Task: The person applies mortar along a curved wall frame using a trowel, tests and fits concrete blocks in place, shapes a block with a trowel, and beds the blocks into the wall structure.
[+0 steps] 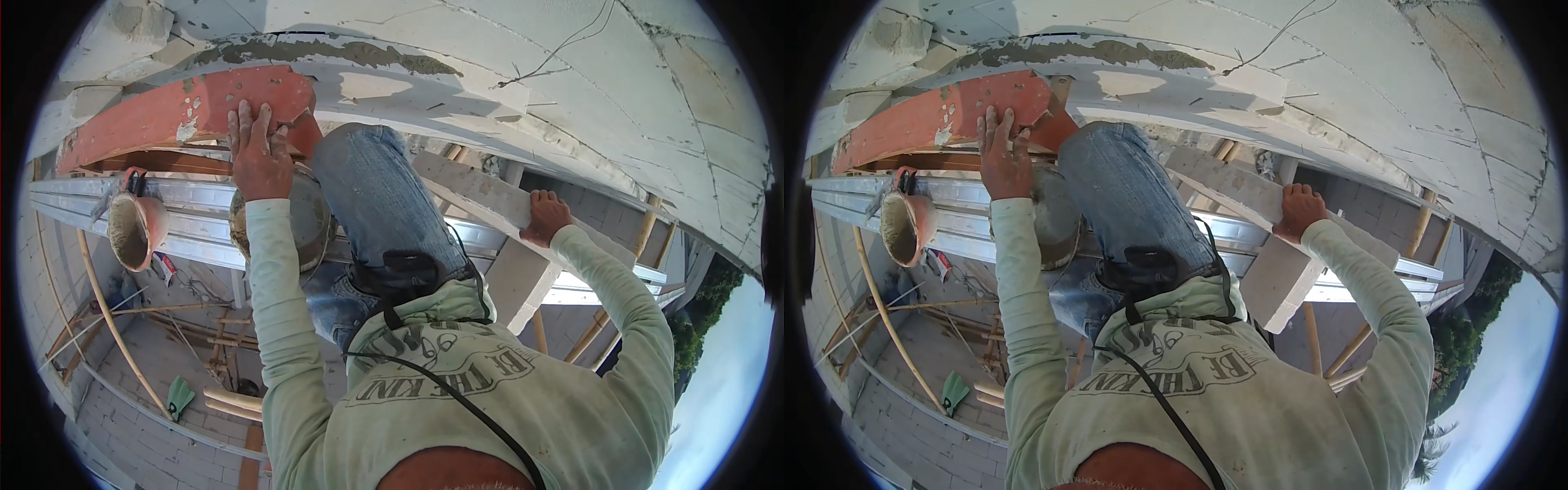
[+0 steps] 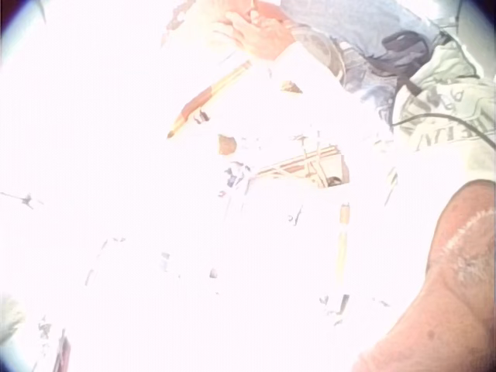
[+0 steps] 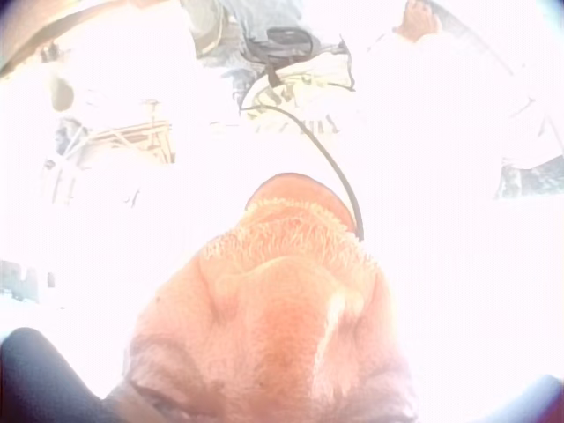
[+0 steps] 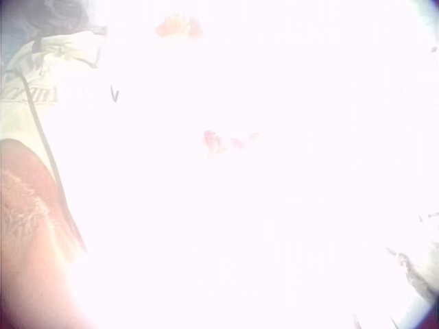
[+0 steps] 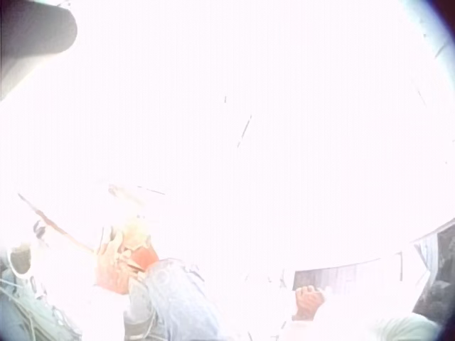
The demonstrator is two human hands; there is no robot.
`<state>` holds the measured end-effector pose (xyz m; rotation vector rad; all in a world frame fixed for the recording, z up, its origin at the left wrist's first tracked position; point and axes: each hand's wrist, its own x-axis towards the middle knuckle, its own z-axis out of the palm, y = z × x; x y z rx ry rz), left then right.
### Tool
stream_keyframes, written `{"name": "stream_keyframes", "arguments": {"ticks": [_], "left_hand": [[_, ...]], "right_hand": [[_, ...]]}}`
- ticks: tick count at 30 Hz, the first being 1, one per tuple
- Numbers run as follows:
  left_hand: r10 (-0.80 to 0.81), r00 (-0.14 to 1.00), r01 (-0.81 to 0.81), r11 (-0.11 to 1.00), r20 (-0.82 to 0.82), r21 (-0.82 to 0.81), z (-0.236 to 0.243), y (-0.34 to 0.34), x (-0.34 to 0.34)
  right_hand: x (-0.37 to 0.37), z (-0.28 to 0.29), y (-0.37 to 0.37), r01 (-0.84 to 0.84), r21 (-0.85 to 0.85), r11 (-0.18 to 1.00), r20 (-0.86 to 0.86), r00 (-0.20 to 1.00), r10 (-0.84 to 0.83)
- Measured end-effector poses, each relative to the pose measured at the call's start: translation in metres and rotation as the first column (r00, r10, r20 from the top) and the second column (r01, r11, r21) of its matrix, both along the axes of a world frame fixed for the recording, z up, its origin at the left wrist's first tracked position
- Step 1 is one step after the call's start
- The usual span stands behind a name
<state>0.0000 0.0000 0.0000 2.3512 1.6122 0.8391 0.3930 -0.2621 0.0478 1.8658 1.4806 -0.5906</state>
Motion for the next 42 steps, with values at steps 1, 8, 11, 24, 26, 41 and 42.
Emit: {"name": "stream_keyframes", "arguments": {"ticks": [1, 8, 11, 24, 26, 41, 42], "left_hand": [[0.004, 1.0, -0.004, 1.0, 0.004, 0.002, 0.0, 0.0, 0.0], [-0.007, 1.0, 0.007, 1.0, 0.016, 0.002, -0.004, 0.002, -0.001], [-0.005, 0.999, 0.007, 0.998, -0.033, 0.06, -0.007, 0.003, -0.003], [-0.006, 1.0, 0.006, 1.0, -0.016, 0.025, -0.006, 0.002, -0.003], [0.001, 0.999, -0.001, 1.0, -0.045, 0.012, -0.003, 0.002, -0.001], [0.011, 1.0, -0.012, 0.999, -0.005, -0.049, 0.002, -0.003, 0.0], [0.018, 1.0, -0.018, 1.0, 0.021, -0.019, 0.002, -0.003, 0.0]], "right_hand": [[0.0, 0.0, 0.003, 0.014, -0.023, 1.0, -0.018, 1.0, -0.014], [-0.007, 0.001, 0.026, -0.014, 0.079, 0.997, -0.072, 0.997, 0.02], [-0.008, 0.003, 0.033, -0.018, 0.152, 0.988, -0.094, 0.995, 0.033], [-0.039, 0.003, 0.043, 0.249, 0.196, 0.949, -0.156, 0.963, -0.22], [-0.045, 0.003, 0.035, 0.306, 0.143, 0.941, -0.176, 0.944, -0.28], [-0.092, 0.009, -0.022, 0.557, 0.221, 0.801, -0.062, 0.827, -0.558], [-0.093, 0.009, -0.023, 0.574, 0.203, 0.794, -0.058, 0.816, -0.575]]}}
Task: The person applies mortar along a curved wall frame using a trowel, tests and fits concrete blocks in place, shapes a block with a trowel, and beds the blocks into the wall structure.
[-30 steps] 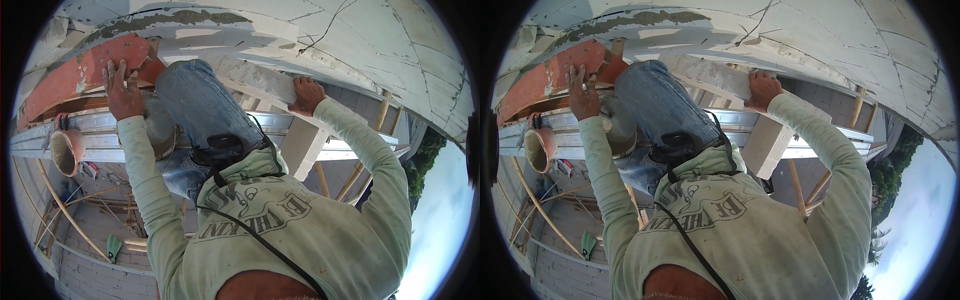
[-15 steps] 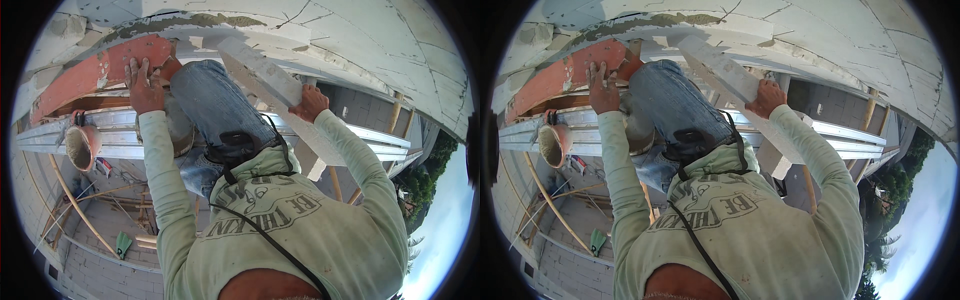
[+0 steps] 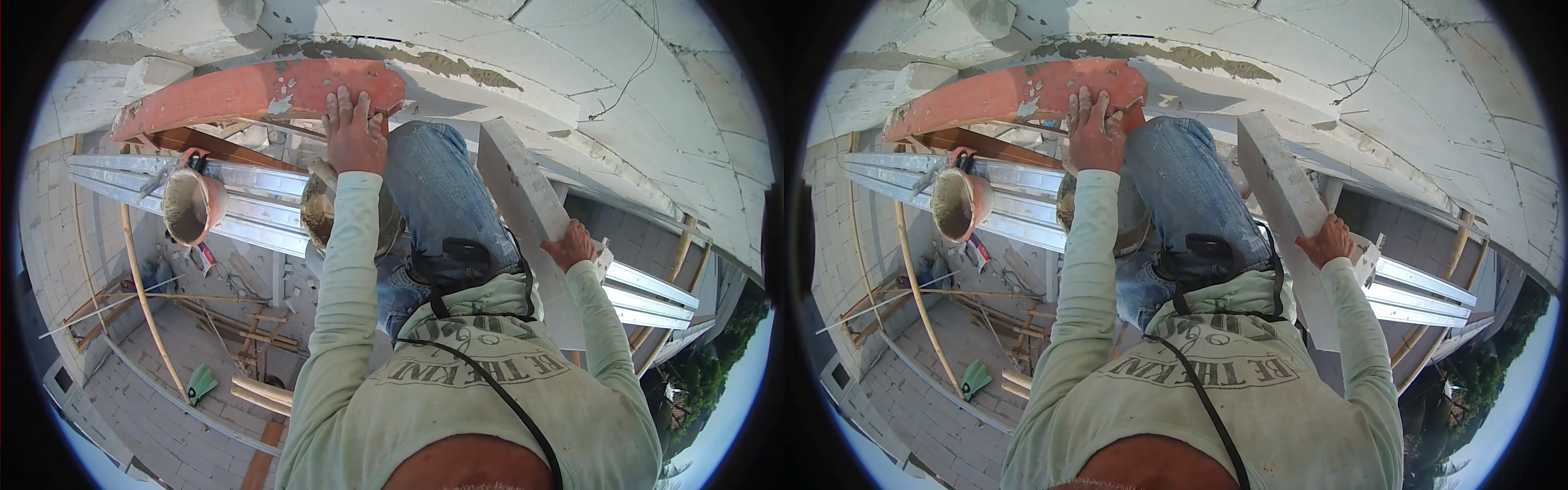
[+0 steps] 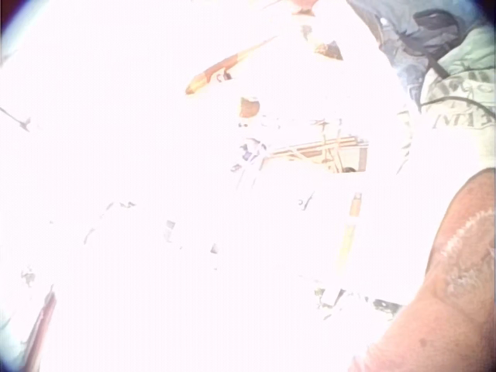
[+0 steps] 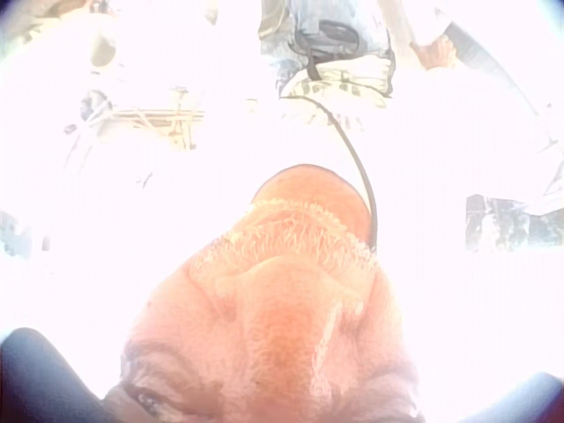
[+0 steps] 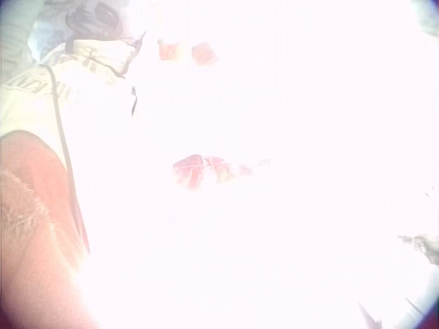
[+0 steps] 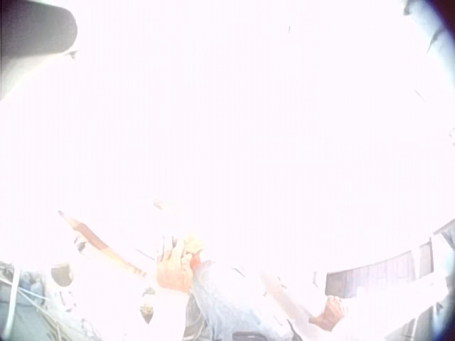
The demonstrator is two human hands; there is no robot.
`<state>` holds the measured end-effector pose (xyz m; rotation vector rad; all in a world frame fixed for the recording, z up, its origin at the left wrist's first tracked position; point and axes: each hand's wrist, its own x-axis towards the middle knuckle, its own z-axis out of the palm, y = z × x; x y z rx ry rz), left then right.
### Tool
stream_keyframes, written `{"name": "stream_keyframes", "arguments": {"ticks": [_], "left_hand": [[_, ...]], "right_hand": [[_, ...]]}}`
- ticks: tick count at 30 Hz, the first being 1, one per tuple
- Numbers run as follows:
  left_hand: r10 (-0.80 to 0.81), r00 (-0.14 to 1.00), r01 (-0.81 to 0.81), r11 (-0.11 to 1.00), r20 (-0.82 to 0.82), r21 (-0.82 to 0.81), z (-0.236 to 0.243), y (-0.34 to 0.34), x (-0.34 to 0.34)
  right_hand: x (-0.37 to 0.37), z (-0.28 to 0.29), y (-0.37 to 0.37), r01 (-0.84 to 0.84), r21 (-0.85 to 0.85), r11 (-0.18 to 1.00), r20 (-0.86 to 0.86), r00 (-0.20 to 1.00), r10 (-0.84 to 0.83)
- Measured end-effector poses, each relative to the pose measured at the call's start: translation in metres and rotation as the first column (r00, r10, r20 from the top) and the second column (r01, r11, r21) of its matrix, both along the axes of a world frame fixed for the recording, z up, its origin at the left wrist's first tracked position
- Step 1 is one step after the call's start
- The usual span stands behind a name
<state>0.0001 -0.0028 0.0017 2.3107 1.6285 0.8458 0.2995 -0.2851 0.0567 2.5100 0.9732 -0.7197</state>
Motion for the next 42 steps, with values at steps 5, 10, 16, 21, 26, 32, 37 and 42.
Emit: {"name": "stream_keyframes", "arguments": {"ticks": [5, 10, 16, 21, 26, 32, 37, 42], "left_hand": [[0.018, 0.992, -0.019, 1.0, -0.124, -0.004, -0.002, -0.001, 0.0], [0.02, 0.993, -0.015, 0.999, -0.121, 0.038, -0.004, 0.0, 0.001], [-0.026, 0.983, 0.038, 0.997, -0.181, 0.064, -0.003, 0.001, -0.001], [-0.009, 0.98, 0.024, 0.997, -0.2, 0.076, -0.003, 0.002, 0.0], [0.012, 0.96, 0.009, 0.997, -0.281, 0.075, -0.001, 0.001, -0.002], [-0.035, 0.966, 0.058, 0.995, -0.255, 0.085, -0.004, 0.001, -0.006], [-0.051, 0.957, 0.08, 0.993, -0.285, 0.092, -0.006, 0.005, -0.006], [-0.062, 0.964, 0.09, 0.991, -0.259, 0.099, -0.005, 0.004, -0.006]], "right_hand": [[-0.012, -0.002, -0.019, 0.068, 0.012, 0.998, -0.016, 0.998, -0.067], [-0.023, -0.011, -0.044, 0.171, 0.041, 0.984, 0.011, 0.985, -0.172], [-0.027, -0.007, -0.059, 0.271, 0.013, 0.963, 0.004, 0.963, -0.271], [-0.041, 0.005, -0.074, 0.368, 0.01, 0.93, 0.022, 0.929, -0.368], [-0.065, -0.007, -0.108, 0.403, 0.003, 0.915, 0.084, 0.912, -0.402], [-0.078, -0.049, -0.164, 0.473, -0.029, 0.88, 0.092, 0.878, -0.469], [-0.093, -0.072, -0.185, 0.562, 0.044, 0.826, 0.062, 0.824, -0.564], [-0.104, -0.08, -0.202, 0.55, 0.011, 0.835, 0.044, 0.834, -0.55]]}}
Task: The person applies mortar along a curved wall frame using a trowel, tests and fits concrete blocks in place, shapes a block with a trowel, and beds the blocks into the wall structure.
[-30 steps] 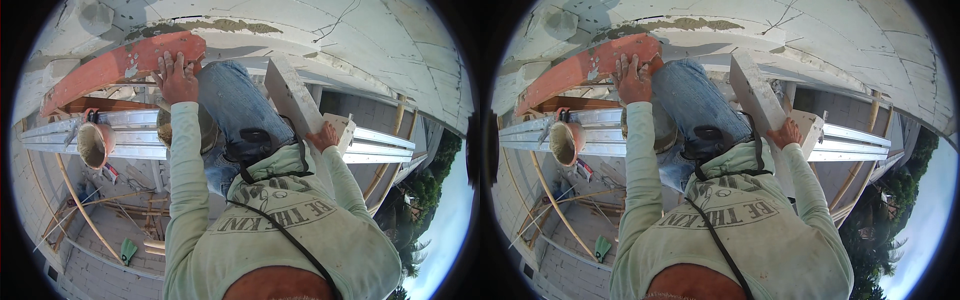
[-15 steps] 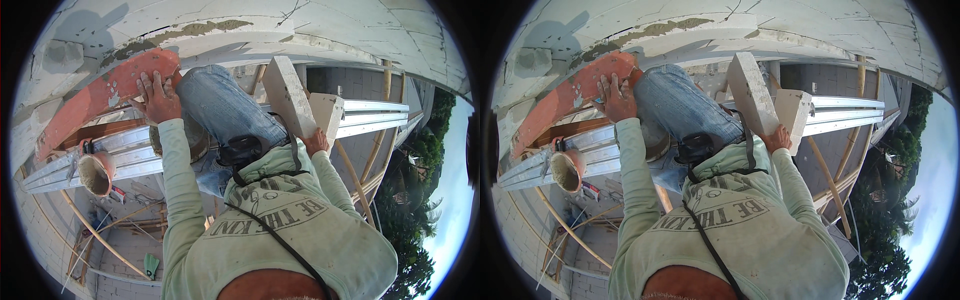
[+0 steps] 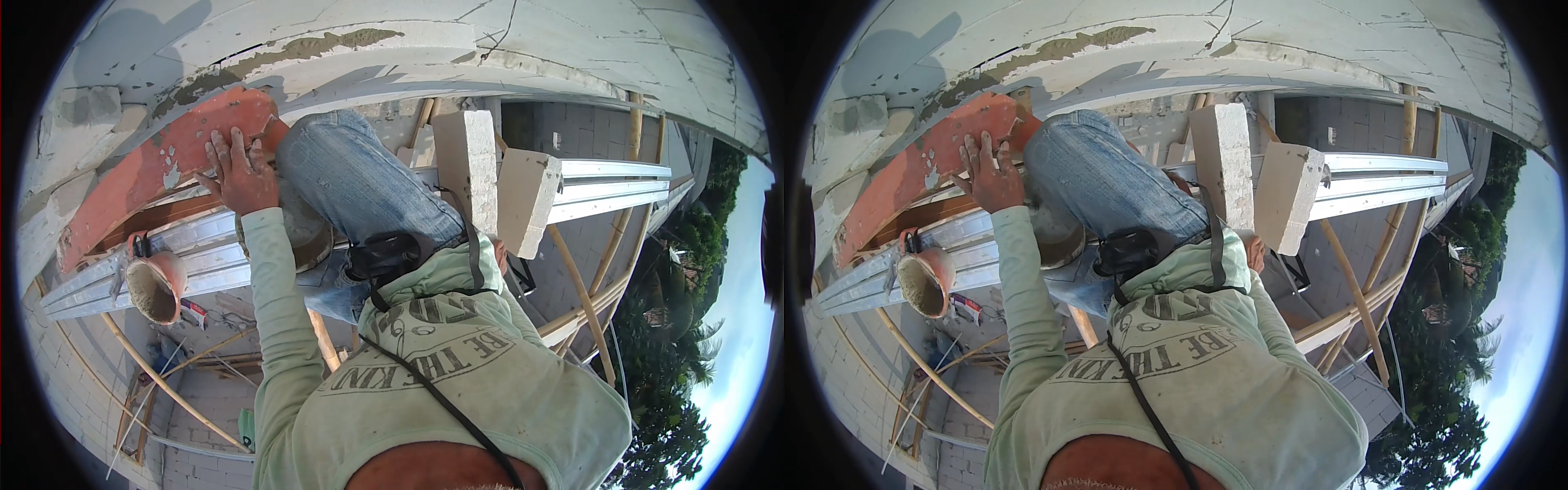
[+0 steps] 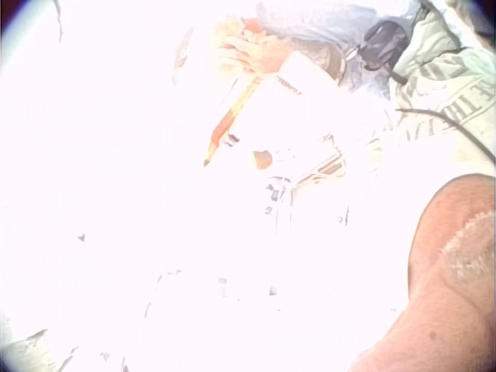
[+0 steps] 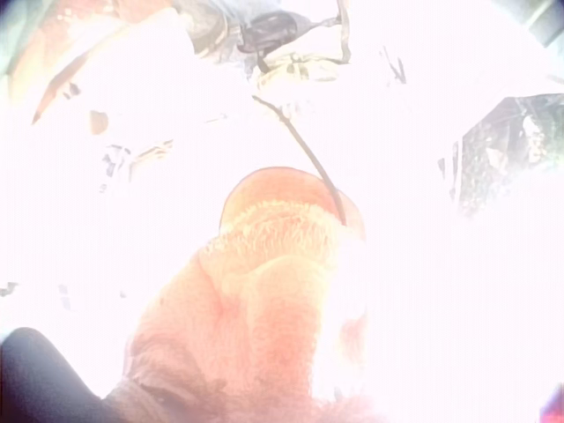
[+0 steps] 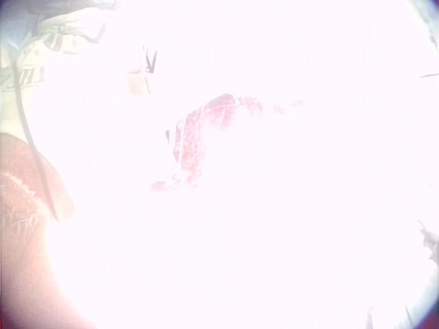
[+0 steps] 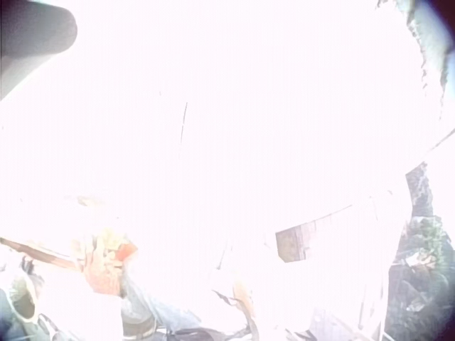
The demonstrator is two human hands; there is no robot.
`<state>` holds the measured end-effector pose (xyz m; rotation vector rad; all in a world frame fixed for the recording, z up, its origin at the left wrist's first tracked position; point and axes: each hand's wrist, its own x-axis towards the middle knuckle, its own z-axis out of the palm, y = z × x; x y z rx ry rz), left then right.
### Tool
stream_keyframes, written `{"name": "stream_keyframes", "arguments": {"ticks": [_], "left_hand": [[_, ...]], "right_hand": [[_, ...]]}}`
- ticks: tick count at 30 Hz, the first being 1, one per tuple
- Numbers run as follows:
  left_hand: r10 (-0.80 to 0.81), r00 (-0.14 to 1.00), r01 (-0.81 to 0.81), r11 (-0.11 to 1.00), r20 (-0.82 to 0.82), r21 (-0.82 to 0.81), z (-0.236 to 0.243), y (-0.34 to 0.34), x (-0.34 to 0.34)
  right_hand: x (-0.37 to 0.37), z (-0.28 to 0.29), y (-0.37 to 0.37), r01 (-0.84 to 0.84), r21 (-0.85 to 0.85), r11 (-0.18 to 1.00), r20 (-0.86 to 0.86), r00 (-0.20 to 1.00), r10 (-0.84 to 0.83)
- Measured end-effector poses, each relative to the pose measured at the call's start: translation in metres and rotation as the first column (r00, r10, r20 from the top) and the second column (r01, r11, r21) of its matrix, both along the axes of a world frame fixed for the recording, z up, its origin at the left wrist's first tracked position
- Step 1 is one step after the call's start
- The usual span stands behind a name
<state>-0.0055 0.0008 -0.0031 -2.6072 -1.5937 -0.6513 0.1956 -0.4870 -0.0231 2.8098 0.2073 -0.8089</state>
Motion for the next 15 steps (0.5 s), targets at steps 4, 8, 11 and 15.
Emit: {"name": "stream_keyframes", "arguments": {"ticks": [4, 8, 11, 15], "left_hand": [[0.027, 0.999, -0.028, 0.999, -0.017, -0.026, 0.009, -0.003, -0.001], [0.038, 0.998, -0.036, 0.999, 0.046, -0.032, 0.019, -0.003, -0.001], [0.058, 0.994, -0.057, 0.998, 0.089, -0.016, 0.019, -0.002, 0.0], [0.077, 0.99, -0.073, 0.997, 0.116, -0.035, 0.019, -0.004, -0.002]], "right_hand": [[0.002, -0.008, -0.005, -0.072, 0.031, 0.997, -0.038, 0.997, 0.073], [0.01, -0.018, -0.005, -0.14, 0.039, 0.989, -0.094, 0.985, 0.144], [0.019, -0.025, -0.009, -0.178, -0.011, 0.984, -0.122, 0.977, 0.176], [0.036, -0.031, -0.02, -0.262, -0.071, 0.963, -0.179, 0.953, 0.246]]}}
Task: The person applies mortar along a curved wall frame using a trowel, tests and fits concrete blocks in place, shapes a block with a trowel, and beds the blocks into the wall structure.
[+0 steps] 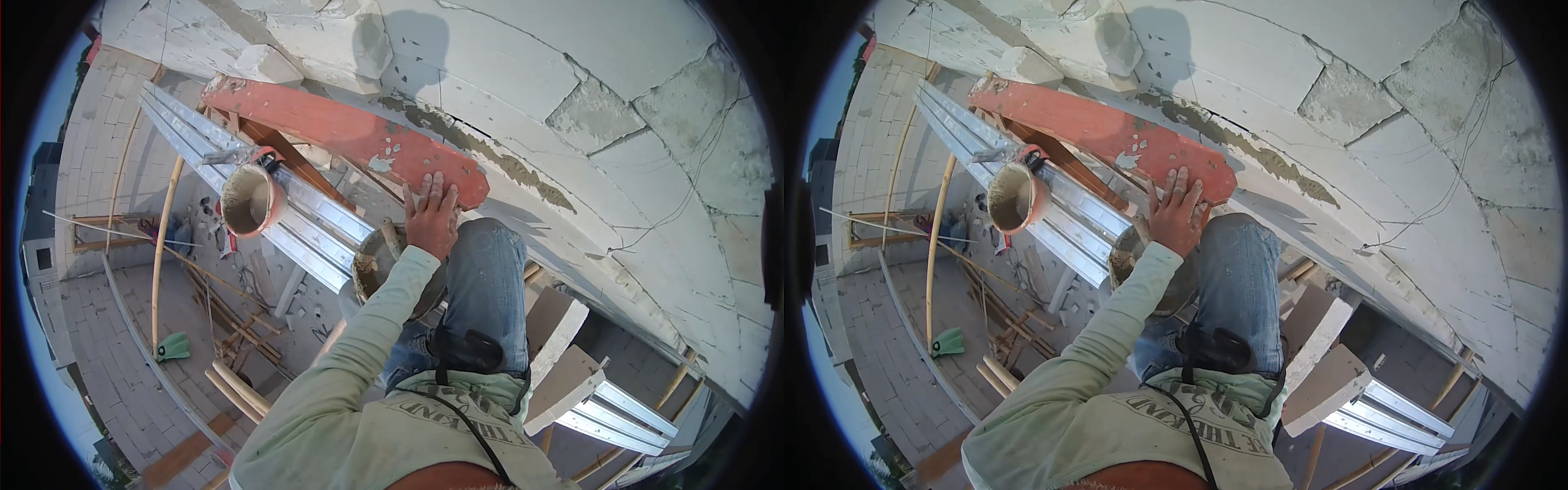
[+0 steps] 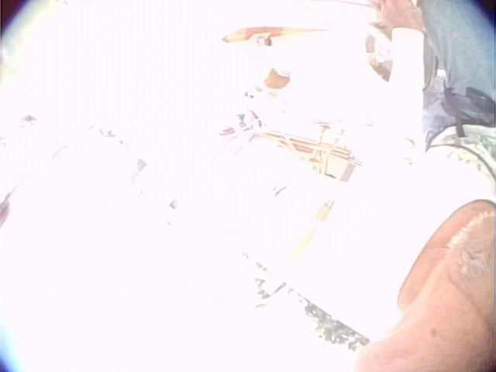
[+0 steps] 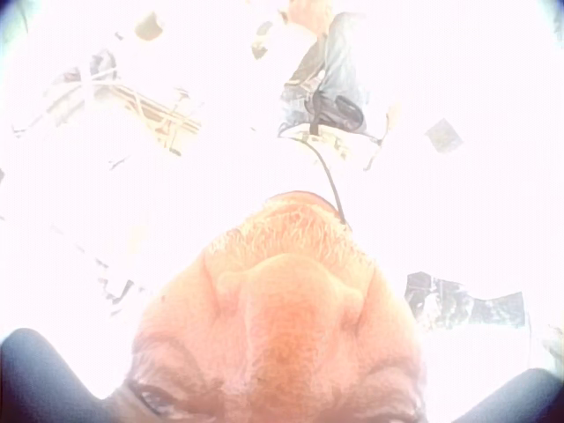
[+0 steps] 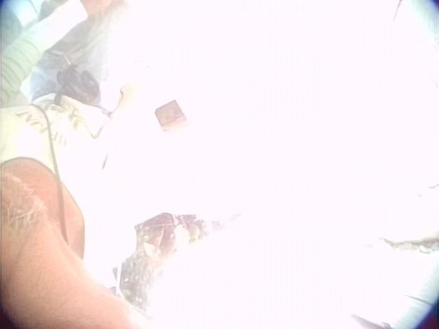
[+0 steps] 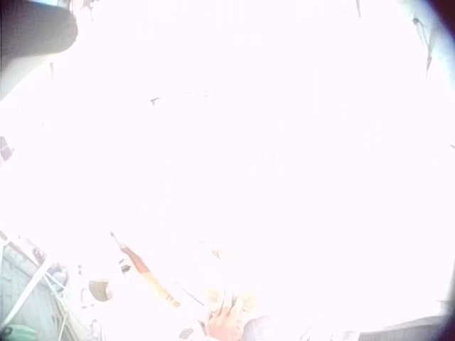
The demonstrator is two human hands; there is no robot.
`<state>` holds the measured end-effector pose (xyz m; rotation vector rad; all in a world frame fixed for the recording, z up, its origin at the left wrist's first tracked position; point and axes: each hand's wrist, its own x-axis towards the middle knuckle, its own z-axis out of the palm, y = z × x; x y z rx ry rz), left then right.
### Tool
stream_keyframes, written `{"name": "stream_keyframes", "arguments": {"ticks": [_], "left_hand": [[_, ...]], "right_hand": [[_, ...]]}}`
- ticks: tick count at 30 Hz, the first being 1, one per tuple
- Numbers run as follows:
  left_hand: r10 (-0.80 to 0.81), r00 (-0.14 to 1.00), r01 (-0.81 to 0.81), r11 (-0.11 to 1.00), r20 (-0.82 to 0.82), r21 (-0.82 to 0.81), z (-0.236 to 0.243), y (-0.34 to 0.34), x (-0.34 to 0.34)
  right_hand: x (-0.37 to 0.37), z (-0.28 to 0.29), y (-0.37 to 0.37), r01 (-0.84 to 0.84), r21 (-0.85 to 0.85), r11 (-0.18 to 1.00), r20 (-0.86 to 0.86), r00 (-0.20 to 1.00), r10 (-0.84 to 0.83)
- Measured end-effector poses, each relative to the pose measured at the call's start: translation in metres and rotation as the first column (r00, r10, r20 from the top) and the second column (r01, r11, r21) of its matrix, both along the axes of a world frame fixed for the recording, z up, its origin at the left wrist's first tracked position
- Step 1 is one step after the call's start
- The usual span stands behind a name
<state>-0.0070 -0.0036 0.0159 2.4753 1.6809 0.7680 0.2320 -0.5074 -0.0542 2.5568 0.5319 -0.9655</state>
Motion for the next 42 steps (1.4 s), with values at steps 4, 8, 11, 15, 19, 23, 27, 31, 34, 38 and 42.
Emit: {"name": "stream_keyframes", "arguments": {"ticks": [4, 8, 11, 15, 19, 23, 27, 31, 34, 38, 42], "left_hand": [[0.008, 1.0, -0.008, 1.0, 0.012, 0.001, 0.0, -0.003, -0.002], [0.053, 0.997, -0.052, 0.999, 0.064, -0.008, -0.001, -0.004, -0.003], [0.066, 0.995, -0.066, 0.998, 0.071, -0.001, -0.003, -0.005, -0.001], [0.079, 0.991, -0.079, 0.997, 0.109, -0.003, -0.006, -0.006, 0.0], [0.087, 0.993, -0.084, 0.995, 0.073, -0.048, -0.005, -0.009, -0.002], [0.096, 0.992, -0.089, 0.992, 0.081, -0.091, -0.002, -0.013, -0.004], [0.104, 0.993, -0.097, 0.989, 0.054, -0.114, -0.004, -0.015, -0.002], [0.123, 0.992, -0.122, 0.99, 0.021, -0.069, -0.011, -0.013, 0.001], [0.112, 0.993, -0.108, 0.991, 0.048, -0.073, -0.015, -0.01, 0.003], [0.092, 0.993, -0.087, 0.994, 0.075, -0.073, -0.018, -0.01, 0.004], [0.095, 0.995, -0.093, 0.994, 0.036, -0.051, -0.016, -0.01, 0.004]], "right_hand": [[0.027, -0.009, -0.008, -0.134, -0.071, 0.988, -0.086, 0.988, 0.128], [0.058, -0.01, 0.0, -0.373, -0.144, 0.917, -0.287, 0.902, 0.322], [0.08, 0.006, 0.025, -0.544, -0.116, 0.831, -0.394, 0.793, 0.464], [0.105, 0.052, 0.096, -0.534, 0.079, 0.842, -0.141, 0.83, 0.54], [0.105, 0.093, 0.203, -0.501, 0.435, 0.748, 0.199, 0.864, 0.463], [0.07, 0.119, 0.295, -0.534, 0.65, 0.541, 0.247, 0.821, 0.514], [0.024, 0.156, 0.357, -0.579, 0.778, 0.246, 0.352, 0.724, 0.593], [-0.002, 0.21, 0.41, -0.612, 0.786, -0.084, 0.523, 0.588, 0.616], [-0.002, 0.249, 0.446, -0.605, 0.757, -0.248, 0.619, 0.541, 0.57], [-0.001, 0.28, 0.48, -0.613, 0.646, -0.455, 0.757, 0.438, 0.484], [0.008, 0.307, 0.505, -0.557, 0.569, -0.605, 0.821, 0.432, 0.374]]}}
